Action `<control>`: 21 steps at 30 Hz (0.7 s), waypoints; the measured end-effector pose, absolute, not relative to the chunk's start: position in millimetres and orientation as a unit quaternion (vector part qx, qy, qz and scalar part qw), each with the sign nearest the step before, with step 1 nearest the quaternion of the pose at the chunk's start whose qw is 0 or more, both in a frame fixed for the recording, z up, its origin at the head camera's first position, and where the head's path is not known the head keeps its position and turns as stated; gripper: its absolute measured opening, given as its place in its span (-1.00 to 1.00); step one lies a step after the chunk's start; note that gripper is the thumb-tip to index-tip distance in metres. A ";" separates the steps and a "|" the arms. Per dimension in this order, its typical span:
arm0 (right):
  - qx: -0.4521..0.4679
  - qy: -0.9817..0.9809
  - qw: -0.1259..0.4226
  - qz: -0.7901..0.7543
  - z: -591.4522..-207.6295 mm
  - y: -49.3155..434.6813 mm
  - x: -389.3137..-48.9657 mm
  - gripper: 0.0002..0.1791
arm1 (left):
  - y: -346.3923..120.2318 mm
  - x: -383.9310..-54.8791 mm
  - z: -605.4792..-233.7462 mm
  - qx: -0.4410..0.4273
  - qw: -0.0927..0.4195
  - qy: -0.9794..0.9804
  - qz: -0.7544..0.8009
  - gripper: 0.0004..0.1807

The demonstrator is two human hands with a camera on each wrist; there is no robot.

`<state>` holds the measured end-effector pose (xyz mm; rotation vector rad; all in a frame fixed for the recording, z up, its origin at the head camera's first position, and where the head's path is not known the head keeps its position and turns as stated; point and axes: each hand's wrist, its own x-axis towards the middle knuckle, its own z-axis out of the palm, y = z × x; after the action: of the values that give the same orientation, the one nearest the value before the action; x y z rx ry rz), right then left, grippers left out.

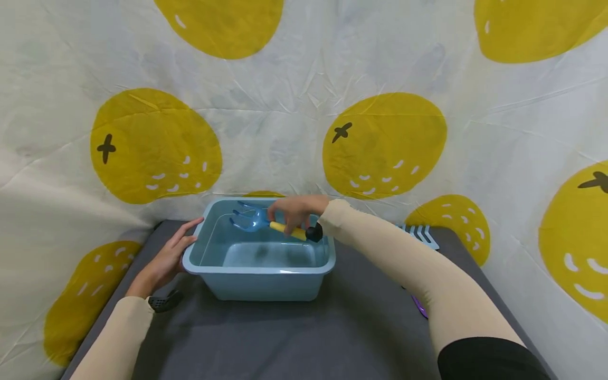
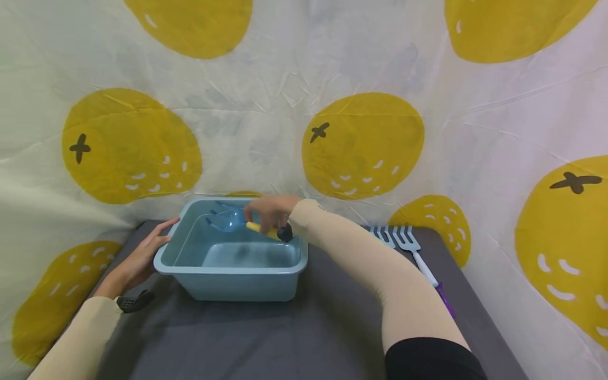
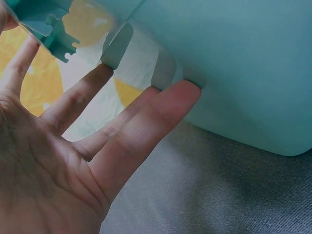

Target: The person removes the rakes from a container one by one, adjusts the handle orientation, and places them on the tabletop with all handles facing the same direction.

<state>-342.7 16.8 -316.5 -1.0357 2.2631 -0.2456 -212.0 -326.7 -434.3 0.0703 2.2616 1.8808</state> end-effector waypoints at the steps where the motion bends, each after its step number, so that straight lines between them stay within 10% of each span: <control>1: -0.389 0.862 0.311 -0.096 -310.6 20.2 -342.9 -0.48 | -326.8 -211.9 -433.9 0.024 0.100 0.765 0.636 -0.34; 21: -0.332 0.904 0.226 -0.145 -246.6 125.5 -336.2 -0.47 | -326.1 -211.2 -432.0 0.037 0.107 0.757 0.643 -0.35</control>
<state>-336.2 125.5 -246.6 -0.9151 2.4931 -0.3993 -211.2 -326.1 -432.0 0.1085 2.2298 1.8929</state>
